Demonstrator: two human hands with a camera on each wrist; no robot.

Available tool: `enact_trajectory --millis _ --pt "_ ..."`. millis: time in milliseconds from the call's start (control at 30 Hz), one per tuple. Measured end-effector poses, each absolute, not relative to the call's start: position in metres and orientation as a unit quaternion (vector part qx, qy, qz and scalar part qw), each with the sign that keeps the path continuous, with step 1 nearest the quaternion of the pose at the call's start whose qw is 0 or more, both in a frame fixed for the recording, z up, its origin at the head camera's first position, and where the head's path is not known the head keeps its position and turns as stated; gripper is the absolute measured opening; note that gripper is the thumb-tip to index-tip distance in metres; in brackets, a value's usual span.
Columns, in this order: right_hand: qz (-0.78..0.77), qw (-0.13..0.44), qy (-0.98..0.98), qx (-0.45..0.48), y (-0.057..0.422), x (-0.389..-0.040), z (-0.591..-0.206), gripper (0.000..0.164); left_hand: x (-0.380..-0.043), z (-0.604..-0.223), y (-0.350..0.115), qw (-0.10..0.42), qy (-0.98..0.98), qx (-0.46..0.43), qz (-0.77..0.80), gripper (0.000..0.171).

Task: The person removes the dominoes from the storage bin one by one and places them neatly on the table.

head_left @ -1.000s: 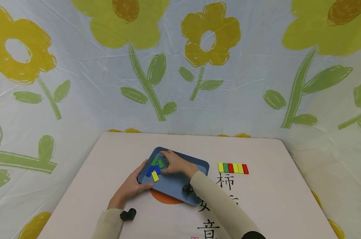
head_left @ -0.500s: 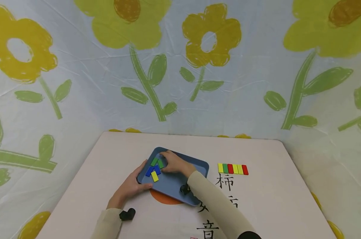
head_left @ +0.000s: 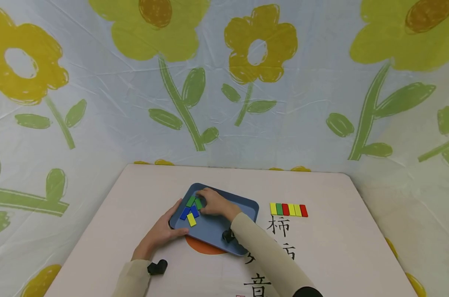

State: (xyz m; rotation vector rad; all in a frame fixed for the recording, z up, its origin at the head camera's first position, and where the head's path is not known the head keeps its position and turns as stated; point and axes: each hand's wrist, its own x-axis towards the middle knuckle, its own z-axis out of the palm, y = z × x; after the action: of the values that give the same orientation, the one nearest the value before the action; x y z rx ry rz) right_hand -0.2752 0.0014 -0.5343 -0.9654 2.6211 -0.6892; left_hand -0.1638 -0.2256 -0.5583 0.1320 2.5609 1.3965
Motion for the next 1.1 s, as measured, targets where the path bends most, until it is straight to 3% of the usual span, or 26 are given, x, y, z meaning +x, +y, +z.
enact_trajectory --millis 600,1100 --pt "-0.231 0.136 0.906 -0.328 0.012 -0.271 -0.528 0.049 -0.164 -0.560 -0.226 0.109 0.878 0.045 0.465 0.108" --pt "-0.297 0.099 0.894 -0.321 0.073 -0.259 -0.497 0.047 -0.165 -0.564 -0.225 0.091 0.882 0.071 0.457 0.109"
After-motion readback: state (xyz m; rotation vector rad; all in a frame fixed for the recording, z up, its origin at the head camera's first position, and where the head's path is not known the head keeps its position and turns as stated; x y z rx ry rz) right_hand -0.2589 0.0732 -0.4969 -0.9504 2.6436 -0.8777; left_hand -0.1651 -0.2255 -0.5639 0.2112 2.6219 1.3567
